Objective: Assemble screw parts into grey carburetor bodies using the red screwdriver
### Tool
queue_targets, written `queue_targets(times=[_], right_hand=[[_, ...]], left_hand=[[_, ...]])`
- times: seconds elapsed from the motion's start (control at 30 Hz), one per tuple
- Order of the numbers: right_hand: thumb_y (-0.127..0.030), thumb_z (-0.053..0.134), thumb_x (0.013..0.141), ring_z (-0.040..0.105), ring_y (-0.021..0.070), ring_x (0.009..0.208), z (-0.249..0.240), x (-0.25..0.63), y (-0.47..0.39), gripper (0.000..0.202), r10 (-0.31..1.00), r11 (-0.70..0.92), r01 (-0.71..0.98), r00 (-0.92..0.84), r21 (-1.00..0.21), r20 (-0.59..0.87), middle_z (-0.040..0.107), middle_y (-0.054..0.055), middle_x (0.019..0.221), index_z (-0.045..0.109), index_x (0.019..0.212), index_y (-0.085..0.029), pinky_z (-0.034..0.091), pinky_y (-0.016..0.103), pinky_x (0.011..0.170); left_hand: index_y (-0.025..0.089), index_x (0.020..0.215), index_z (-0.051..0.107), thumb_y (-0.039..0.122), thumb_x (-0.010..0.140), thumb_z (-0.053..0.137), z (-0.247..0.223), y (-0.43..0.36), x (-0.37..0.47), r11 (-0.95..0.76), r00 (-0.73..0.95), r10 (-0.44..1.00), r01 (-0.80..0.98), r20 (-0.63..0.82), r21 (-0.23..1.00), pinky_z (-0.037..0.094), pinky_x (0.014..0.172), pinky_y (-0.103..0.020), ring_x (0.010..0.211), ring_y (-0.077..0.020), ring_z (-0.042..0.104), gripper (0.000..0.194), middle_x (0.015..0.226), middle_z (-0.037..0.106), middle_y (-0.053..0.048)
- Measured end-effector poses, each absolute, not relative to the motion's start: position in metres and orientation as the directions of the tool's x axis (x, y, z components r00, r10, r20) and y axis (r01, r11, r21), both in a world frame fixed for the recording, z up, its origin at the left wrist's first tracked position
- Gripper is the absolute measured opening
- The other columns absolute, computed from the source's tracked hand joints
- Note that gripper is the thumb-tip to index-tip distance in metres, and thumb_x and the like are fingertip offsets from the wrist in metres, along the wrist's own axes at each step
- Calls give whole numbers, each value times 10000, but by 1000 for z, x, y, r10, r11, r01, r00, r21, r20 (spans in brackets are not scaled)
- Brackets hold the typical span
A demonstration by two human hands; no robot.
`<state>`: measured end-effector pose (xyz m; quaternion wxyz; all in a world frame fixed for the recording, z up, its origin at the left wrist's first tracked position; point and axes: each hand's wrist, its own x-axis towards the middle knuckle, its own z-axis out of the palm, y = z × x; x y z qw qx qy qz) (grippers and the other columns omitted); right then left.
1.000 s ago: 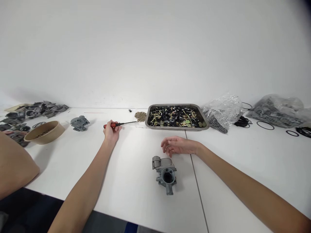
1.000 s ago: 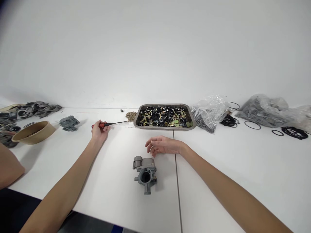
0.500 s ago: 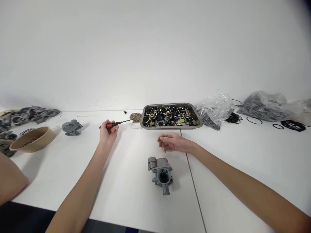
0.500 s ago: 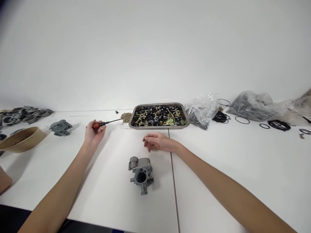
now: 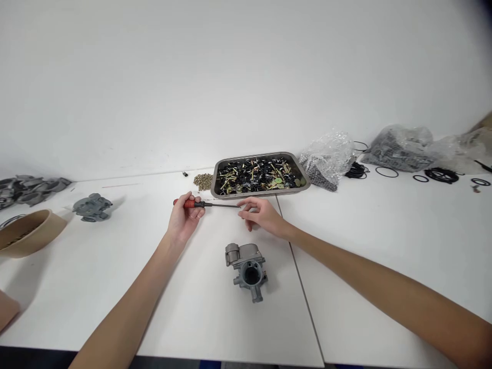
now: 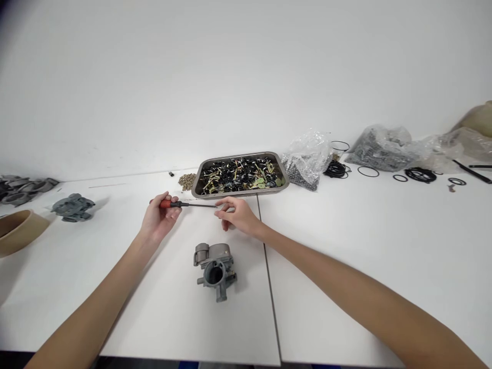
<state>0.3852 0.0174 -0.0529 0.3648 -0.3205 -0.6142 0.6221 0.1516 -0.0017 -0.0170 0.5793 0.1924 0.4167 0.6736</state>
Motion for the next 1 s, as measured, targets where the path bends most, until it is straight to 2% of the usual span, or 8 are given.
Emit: queue_targets(times=[0.3, 0.77, 1.0], right_hand=[[-406, 674, 841, 580, 100, 455, -55, 383, 15, 273, 859, 98, -23, -504, -995, 96, 596, 3, 696, 585, 867, -149, 418, 207, 410], [-371, 637, 854, 573, 102, 454, -54, 383, 13, 231, 862, 137, -3, -492, -991, 121, 580, -4, 699, 555, 815, -158, 390, 204, 393], [-358, 624, 861, 557, 109, 454, -55, 384, 11, 210, 845, 172, 22, -518, -985, 136, 541, -23, 610, 557, 806, -166, 392, 203, 404]], left_hand=[[145, 627, 487, 183, 852, 528, -18, -1, 152, 35, -248, 940, -611, -233, 791, 336, 358, -181, 347, -30, 292, 231, 621, 542, 6], [143, 645, 490, 194, 850, 529, -20, -2, 152, 24, -225, 956, -579, -188, 815, 348, 366, -197, 327, -27, 281, 214, 625, 540, 11], [147, 657, 480, 204, 875, 522, -19, -4, 154, 4, -228, 960, -559, -159, 829, 350, 357, -206, 315, -33, 281, 229, 626, 533, 23]])
